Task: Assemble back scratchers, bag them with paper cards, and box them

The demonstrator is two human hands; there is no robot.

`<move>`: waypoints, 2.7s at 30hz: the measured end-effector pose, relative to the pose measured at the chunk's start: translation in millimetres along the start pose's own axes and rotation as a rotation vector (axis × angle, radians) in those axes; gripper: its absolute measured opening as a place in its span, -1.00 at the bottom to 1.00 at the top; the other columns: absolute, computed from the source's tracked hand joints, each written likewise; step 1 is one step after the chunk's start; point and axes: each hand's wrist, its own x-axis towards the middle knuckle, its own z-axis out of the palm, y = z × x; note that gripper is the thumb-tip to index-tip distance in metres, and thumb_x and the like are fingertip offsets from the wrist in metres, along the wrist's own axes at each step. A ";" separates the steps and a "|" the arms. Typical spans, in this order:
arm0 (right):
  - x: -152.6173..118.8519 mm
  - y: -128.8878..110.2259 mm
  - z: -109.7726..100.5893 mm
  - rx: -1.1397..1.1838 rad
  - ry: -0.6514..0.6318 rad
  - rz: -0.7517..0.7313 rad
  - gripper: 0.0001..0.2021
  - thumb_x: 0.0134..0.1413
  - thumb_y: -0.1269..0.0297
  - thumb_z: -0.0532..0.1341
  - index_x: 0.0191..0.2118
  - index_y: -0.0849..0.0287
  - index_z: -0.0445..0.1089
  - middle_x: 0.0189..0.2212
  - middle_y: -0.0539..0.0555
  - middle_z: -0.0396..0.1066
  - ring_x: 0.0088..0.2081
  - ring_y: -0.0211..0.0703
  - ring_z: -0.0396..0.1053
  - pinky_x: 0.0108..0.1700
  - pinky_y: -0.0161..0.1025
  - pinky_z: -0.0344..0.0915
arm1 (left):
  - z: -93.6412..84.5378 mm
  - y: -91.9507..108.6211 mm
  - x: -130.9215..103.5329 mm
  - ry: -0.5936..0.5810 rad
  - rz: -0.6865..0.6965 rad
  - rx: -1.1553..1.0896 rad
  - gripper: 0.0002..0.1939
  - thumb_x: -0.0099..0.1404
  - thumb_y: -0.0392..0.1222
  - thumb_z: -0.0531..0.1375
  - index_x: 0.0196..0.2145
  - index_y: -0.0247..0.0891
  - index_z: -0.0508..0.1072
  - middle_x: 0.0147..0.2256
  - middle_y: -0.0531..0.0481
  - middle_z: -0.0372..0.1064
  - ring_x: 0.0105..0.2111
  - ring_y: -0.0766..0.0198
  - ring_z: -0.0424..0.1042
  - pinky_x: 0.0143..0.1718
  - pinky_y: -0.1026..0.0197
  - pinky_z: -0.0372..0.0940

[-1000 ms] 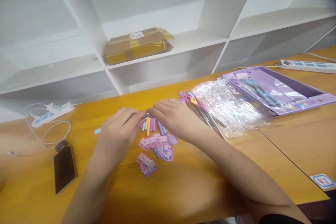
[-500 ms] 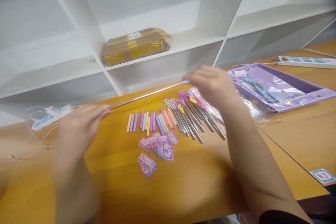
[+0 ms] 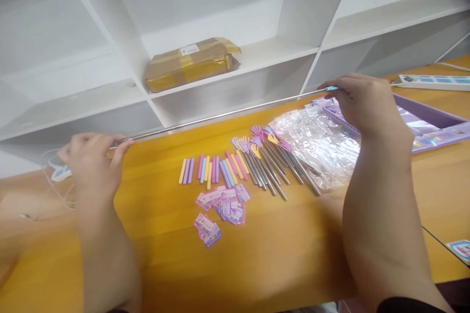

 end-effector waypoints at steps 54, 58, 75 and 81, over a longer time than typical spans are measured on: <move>-2.8 -102.2 23.5 -0.353 -0.229 0.043 -0.65 0.47 0.30 -0.02 0.06 0.25 0.48 -0.03 0.33 0.54 -0.26 -0.03 0.38 -0.30 -0.13 -0.06 | 32.2 20.8 1.8 -0.116 0.023 -0.103 -0.54 0.50 0.23 0.20 -0.28 -0.20 0.66 -0.45 -0.06 0.40 -0.32 0.12 0.23 -0.22 0.10 0.13; -16.9 -148.8 34.3 -0.369 -0.250 -0.090 -0.70 0.36 0.47 -0.01 -0.01 0.26 0.45 -0.17 0.29 0.53 -0.42 -0.12 0.33 -0.36 -0.15 -0.11 | 48.5 64.4 -17.0 -0.062 0.074 -0.187 -0.62 0.53 0.16 0.20 -0.26 -0.14 0.65 -0.46 -0.06 0.40 -0.35 0.10 0.26 -0.25 0.08 0.12; -74.2 -249.2 30.3 -0.165 -0.577 -0.299 -0.75 0.32 0.56 0.05 -0.07 0.20 0.42 -0.37 0.17 0.49 -0.53 -0.16 0.32 -0.41 -0.22 -0.14 | 32.1 121.8 -48.5 -0.107 0.329 -0.242 -0.68 0.55 0.10 0.22 -0.20 -0.13 0.66 -0.45 -0.02 0.39 -0.38 0.14 0.19 -0.35 0.09 0.05; -67.3 -249.4 21.8 -0.203 -0.657 -0.330 -0.72 0.24 0.61 0.03 -0.08 0.22 0.40 -0.33 0.16 0.49 -0.51 -0.16 0.31 -0.41 -0.21 -0.14 | 33.3 116.5 -44.2 -0.167 0.292 -0.324 -0.70 0.52 0.09 0.27 -0.19 -0.18 0.66 -0.43 0.00 0.43 -0.37 0.17 0.23 -0.26 0.09 0.15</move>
